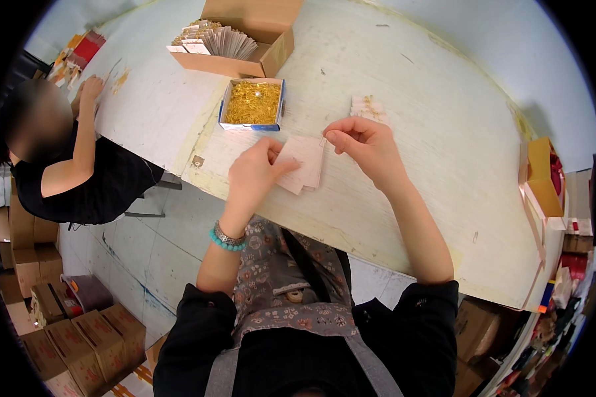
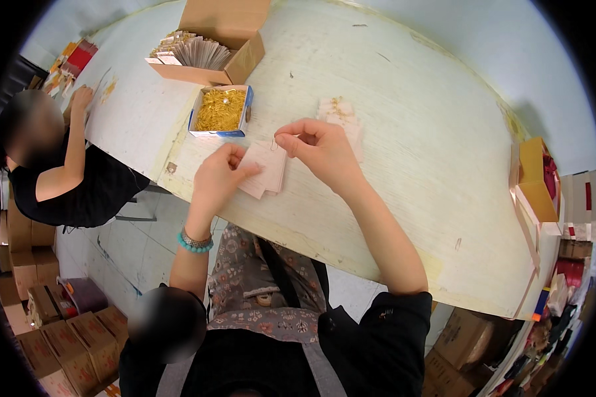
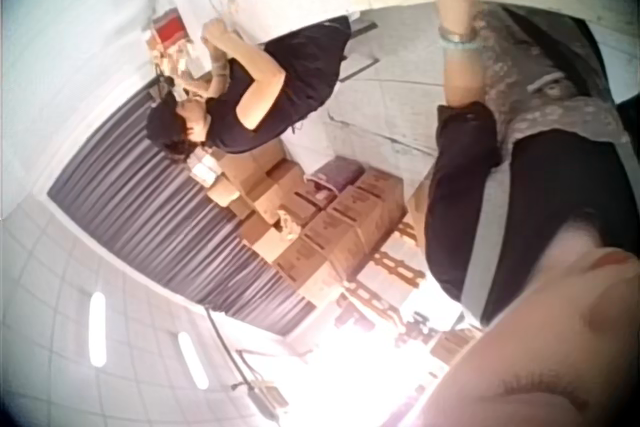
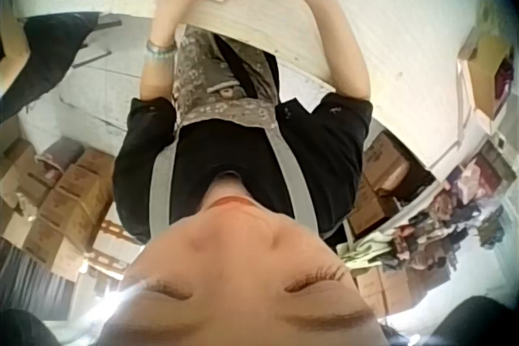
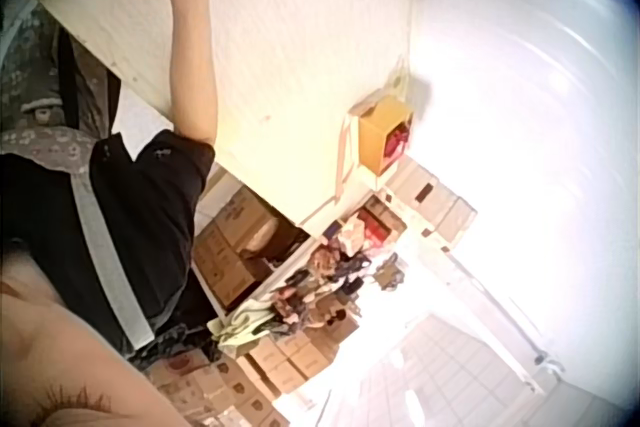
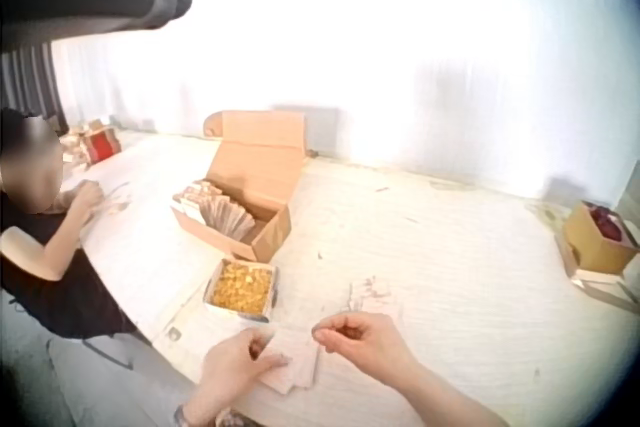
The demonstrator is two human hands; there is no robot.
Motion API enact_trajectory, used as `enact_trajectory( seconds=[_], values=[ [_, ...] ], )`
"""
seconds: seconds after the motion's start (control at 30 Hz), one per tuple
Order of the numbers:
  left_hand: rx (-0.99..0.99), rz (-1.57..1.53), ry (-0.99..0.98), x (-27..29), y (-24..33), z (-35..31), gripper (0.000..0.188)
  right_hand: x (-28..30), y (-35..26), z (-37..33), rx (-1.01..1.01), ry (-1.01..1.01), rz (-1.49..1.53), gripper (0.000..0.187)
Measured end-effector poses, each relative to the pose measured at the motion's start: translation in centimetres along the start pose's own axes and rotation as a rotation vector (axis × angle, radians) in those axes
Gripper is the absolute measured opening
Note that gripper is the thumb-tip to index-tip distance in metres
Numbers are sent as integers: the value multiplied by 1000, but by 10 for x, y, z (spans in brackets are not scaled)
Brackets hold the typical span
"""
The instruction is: The person repeatedly picks up small yellow items from a container and places them onto pink paper cards. They then fold the cards over the items and stack the finished units on the table. The process is repetitive and involves handling small components by hand.
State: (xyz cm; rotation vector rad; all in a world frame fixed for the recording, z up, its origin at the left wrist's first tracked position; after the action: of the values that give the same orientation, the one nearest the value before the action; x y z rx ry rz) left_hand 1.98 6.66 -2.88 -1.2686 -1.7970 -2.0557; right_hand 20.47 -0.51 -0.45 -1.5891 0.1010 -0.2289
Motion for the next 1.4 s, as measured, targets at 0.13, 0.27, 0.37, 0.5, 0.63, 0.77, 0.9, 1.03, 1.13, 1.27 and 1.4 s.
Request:
enact_trajectory(
  seconds=[0.13, 0.27, 0.37, 0.5, 0.63, 0.77, 0.9, 1.03, 1.13, 1.27, 1.4],
  values=[
    [-71, 31, 140, 11, 7, -3, 23, -3, 12, 0, -85, -6, 45, 18],
    [-154, -139, 183, 10, 15, -22, 17, -13, 5, -5, -158, -40, -7, 18],
    [-301, -52, 292, 14, 37, -34, 14, -13, 4, -9, -145, -36, -78, 20],
    [-408, -9, 337, 13, 41, -37, 15, -12, 4, -9, -131, -24, -114, 21],
    [-446, 10, 330, 12, 41, -36, 15, -11, 2, -10, -148, -18, -157, 22],
    [-398, -71, 321, 10, 40, -39, 15, -11, 1, -11, -172, -7, -187, 22],
    [-367, -126, 259, 4, 38, -41, 16, -8, 5, -11, -126, 83, -110, 22],
    [-161, -380, 9, -12, 26, -37, 15, -7, -4, -10, 144, 143, -186, 18],
    [-107, -483, -111, -14, 27, -28, 14, 6, -5, -7, 46, 187, -138, 15],
    [-337, 124, 349, 20, 27, 11, 11, 58, -6, 2, 23, 387, -472, 14],
    [-267, 520, 331, 39, 6, 59, 10, 73, 5, 7, -67, 423, -633, 15]
  ],
)
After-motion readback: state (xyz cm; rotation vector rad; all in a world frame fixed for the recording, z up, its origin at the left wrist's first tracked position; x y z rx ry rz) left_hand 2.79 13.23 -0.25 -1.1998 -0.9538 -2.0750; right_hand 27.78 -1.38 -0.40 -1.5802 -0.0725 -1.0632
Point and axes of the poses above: each hand's wrist, its own z-axis towards the middle knuckle, its own x-axis out of the back of the hand, y = z × x, the point moved 5 cm from there along z, towards the middle knuckle, and after that the axes turned 2 degrees about -y, right-handed, at the moved point
